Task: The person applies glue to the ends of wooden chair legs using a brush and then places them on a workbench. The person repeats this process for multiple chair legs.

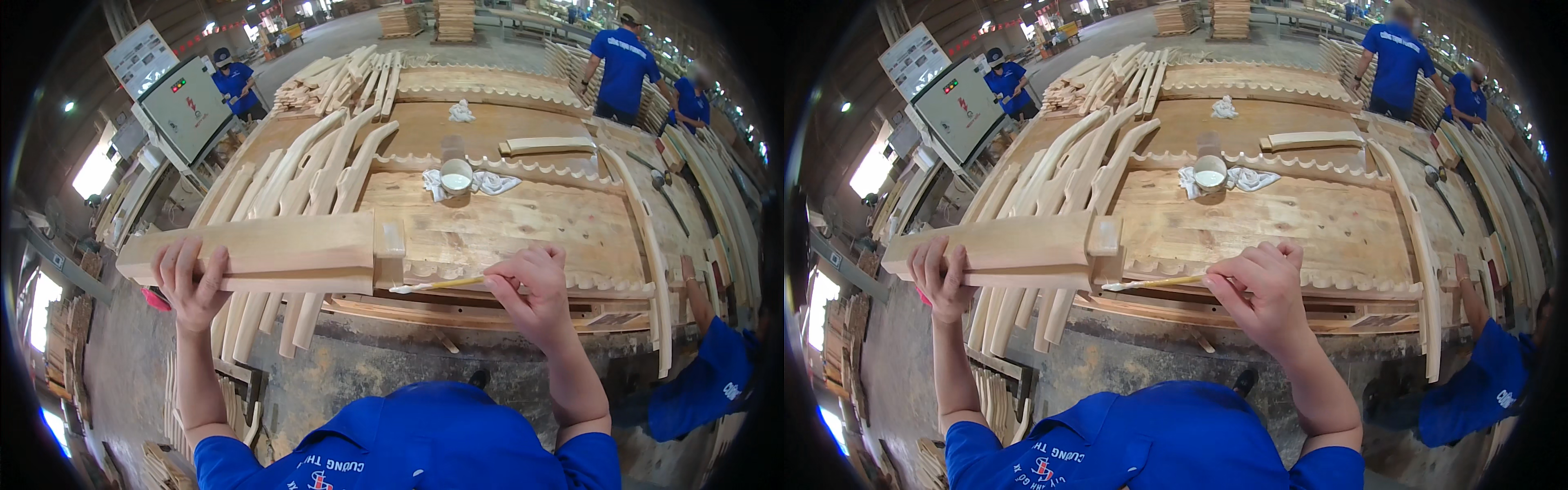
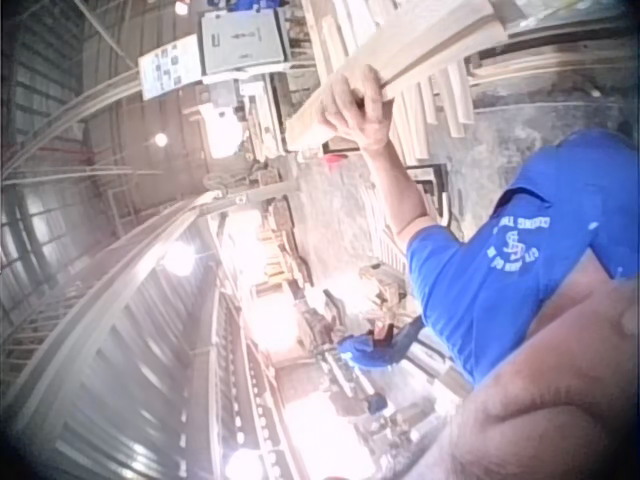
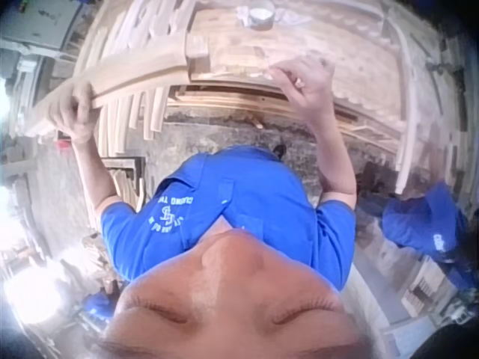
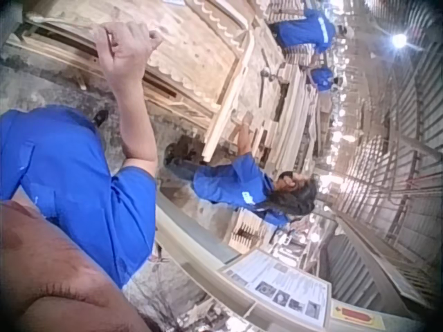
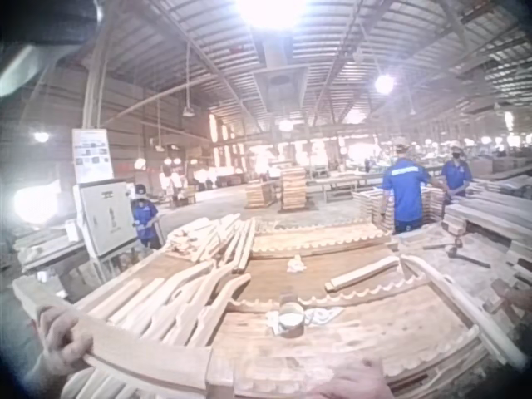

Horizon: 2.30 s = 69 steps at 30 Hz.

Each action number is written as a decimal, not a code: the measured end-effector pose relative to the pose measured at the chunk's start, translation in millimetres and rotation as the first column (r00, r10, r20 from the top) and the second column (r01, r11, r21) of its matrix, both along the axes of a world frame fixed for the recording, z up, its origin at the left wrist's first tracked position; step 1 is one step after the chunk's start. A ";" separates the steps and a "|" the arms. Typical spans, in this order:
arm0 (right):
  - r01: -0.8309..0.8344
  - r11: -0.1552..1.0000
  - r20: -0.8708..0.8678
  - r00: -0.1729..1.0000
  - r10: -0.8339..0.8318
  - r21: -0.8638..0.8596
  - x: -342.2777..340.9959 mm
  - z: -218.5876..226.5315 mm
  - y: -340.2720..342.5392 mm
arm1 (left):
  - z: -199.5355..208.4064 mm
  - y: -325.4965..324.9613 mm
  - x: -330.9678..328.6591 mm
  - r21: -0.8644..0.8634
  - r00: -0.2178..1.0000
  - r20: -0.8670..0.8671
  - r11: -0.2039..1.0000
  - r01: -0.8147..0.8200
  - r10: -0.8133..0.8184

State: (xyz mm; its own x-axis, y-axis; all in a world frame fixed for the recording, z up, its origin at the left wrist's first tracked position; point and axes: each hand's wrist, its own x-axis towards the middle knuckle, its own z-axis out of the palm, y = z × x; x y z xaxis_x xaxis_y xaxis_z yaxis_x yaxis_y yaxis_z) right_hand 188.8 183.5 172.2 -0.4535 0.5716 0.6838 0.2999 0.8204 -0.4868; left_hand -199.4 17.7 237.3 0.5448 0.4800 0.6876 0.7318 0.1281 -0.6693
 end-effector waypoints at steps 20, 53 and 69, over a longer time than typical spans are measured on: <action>0.040 0.996 0.025 0.999 -0.042 0.080 -11.0 -14.8 -4.0 | 7.8 -1.8 10.0 -0.042 0.999 0.012 0.998 -0.047 0.048; -0.092 0.982 0.064 0.995 0.083 0.164 -23.2 -23.4 55.2 | -19.6 -12.7 51.5 -0.572 -0.107 0.385 0.328 0.752 0.917; -0.360 0.869 0.171 0.932 0.319 0.341 -5.8 -40.5 72.2 | -29.8 -17.8 46.2 -0.529 -0.105 0.206 0.201 0.824 0.973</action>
